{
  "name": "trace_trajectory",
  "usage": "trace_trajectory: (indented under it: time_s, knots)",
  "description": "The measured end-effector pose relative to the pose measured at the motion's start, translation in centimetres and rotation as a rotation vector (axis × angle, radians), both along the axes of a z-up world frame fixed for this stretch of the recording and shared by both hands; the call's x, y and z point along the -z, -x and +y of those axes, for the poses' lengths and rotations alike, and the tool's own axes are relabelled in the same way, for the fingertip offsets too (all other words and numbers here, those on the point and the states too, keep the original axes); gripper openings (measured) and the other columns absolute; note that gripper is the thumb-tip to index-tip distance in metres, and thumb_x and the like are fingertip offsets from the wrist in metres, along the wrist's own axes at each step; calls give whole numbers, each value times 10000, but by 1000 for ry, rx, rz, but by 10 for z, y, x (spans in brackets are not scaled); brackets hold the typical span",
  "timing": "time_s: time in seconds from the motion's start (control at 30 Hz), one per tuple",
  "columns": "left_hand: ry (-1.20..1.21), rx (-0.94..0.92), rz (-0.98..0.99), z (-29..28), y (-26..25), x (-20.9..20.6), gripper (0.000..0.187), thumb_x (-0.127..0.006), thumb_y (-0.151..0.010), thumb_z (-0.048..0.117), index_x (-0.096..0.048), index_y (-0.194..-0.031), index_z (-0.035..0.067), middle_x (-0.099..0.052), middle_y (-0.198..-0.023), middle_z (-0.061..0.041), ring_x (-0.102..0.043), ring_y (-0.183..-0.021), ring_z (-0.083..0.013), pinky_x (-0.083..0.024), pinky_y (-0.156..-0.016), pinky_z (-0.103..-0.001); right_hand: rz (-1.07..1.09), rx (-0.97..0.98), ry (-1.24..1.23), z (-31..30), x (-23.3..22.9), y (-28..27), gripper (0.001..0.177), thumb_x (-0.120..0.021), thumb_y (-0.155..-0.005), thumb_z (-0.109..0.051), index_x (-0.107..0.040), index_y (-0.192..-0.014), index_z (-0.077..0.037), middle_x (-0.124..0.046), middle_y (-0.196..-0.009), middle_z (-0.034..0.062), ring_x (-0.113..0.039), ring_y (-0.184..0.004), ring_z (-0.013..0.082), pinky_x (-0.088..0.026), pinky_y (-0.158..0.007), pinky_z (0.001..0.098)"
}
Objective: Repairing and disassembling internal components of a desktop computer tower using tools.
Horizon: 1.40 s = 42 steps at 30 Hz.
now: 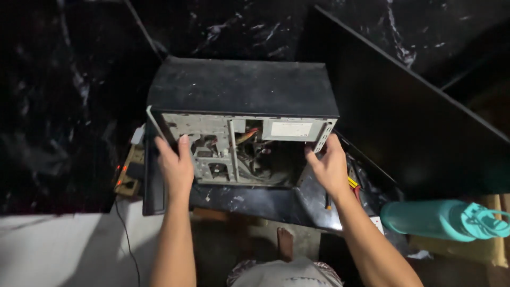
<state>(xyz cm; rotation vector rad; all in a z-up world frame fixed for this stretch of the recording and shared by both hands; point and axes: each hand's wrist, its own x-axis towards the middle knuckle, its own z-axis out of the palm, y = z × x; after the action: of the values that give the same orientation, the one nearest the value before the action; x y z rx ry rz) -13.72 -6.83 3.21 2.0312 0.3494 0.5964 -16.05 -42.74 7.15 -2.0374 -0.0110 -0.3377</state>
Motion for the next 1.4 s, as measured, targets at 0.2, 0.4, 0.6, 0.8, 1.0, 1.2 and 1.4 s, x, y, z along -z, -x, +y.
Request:
trace_trajectory:
  time_s: [0.2, 0.4, 0.6, 0.8, 1.0, 1.2, 1.4]
  knots:
    - [-283, -17, 89, 6, -5, -30, 556, -557, -1057, 439, -485, -1344, -33, -698, -1005, -316, -653, -941, -531, -488, -761, -598, 24, 85, 150, 6, -21, 11, 360, -724, -838, -177, -630, -1119, 27, -682, -916, 178, -687, -837, 288, -543, -769, 386]
    - [-673, -13, 217, 21, -2, -21, 572, -537, -1073, 495, -541, -1248, -50, -684, -822, -319, -662, -749, -531, -506, -675, -606, 221, 43, 244, -7, -7, 12, 385, -747, -816, -280, -694, -1034, 34, -708, -813, 202, -697, -716, 291, -546, -678, 407]
    - [-748, 39, 464, 29, -6, 7, 599, -484, -1052, 588, -602, -1059, 0, -689, -755, -308, -686, -732, -517, -534, -678, -609, 428, -66, 182, -12, 39, -2, 405, -714, -810, -304, -711, -1030, 35, -728, -759, 208, -708, -664, 272, -557, -679, 399]
    - [-767, 88, 530, 30, -18, 30, 649, -461, -1033, 620, -641, -1047, -3, -707, -796, -310, -702, -778, -512, -551, -721, -594, 577, -75, 183, -17, 81, -21, 407, -709, -840, -339, -720, -928, 58, -700, -685, 168, -685, -618, 230, -544, -643, 389]
    - [-728, 137, 616, 23, -44, 28, 682, -447, -1037, 631, -646, -1084, -19, -721, -876, -319, -708, -863, -514, -542, -798, -603, 642, -22, 124, -18, 85, -33, 414, -709, -825, -364, -707, -860, 48, -681, -634, 152, -648, -577, 220, -533, -598, 392]
    - [-722, 124, 639, 16, -80, 28, 678, -446, -1029, 660, -632, -1124, 15, -713, -943, -334, -695, -915, -528, -531, -834, -610, 623, 6, 171, -29, 99, -58, 486, -723, -811, -415, -709, -831, 70, -687, -654, 177, -673, -604, 233, -541, -623, 391]
    - [-712, 151, 624, 16, -90, 23, 689, -464, -1020, 654, -507, -1291, 23, -704, -937, -347, -683, -903, -550, -519, -821, -622, 596, 36, 187, -23, 99, -57, 498, -726, -808, -431, -715, -853, 65, -692, -673, 189, -678, -615, 234, -541, -634, 390]
